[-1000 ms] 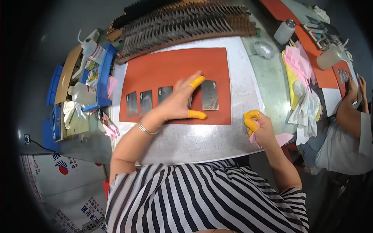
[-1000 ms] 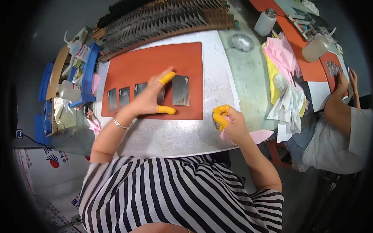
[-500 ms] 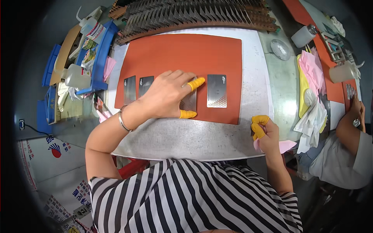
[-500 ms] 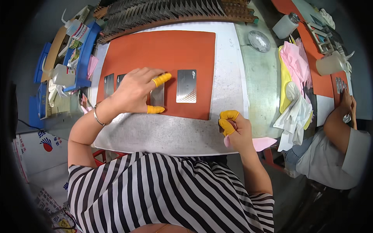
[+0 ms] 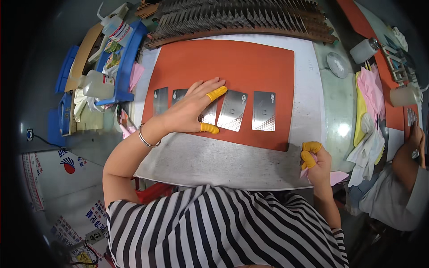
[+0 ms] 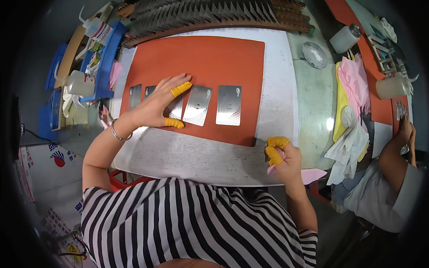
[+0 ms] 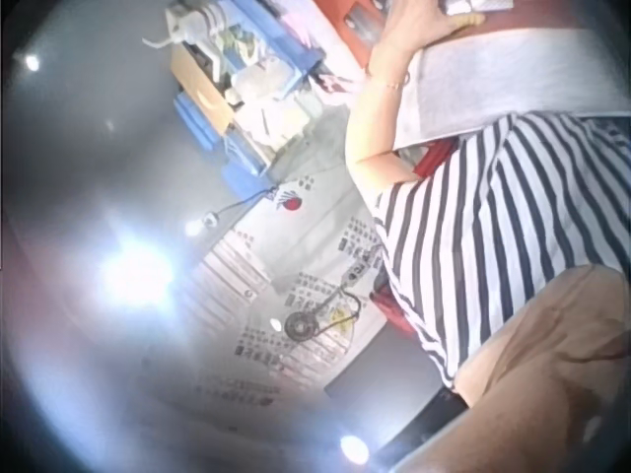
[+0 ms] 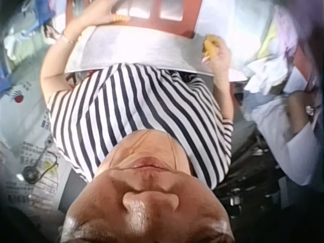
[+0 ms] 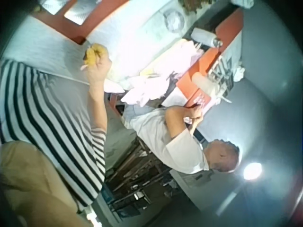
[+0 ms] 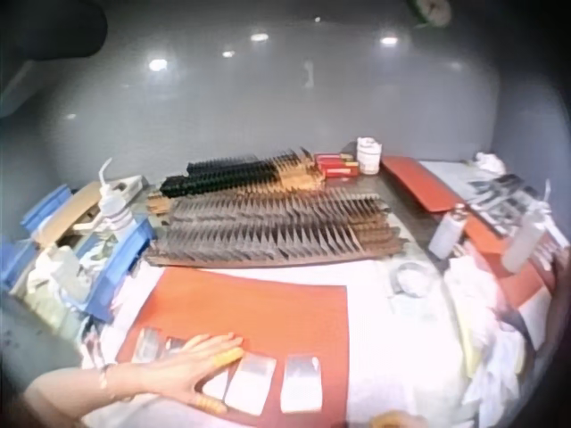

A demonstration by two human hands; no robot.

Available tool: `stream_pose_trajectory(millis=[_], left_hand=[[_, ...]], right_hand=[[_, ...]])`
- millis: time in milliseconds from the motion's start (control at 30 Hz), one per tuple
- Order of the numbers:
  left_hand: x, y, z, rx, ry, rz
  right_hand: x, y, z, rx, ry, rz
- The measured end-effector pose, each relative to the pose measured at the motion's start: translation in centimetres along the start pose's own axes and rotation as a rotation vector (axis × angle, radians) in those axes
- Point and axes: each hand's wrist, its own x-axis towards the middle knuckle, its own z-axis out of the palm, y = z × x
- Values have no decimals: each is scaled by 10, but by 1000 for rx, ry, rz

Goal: Cleaning and inspecting small metal plates with a cloth and solvent in a fabrication environment.

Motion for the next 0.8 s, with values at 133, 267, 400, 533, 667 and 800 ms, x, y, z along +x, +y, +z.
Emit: stream_pose_trajectory(millis=[133, 267, 400, 533, 667, 800], left_hand=[[-10, -3, -4, 90, -2, -68], [-13, 2, -1, 73, -4, -125], [-16, 10, -14, 187, 24, 6], [-22, 3, -17, 33, 151, 83], [-38, -16, -9, -202, 191, 74], [-47, -30, -14, -77, 114, 41]], right_hand=[[-2, 3, -3, -17, -2, 0], [-3, 3, -1, -17, 37, 31], [-3, 10, -3, -8, 50, 14], [-2, 13, -3, 21, 30, -3], [-3, 12, -3, 19, 32, -5], [-3, 12, -3, -33, 57, -4]])
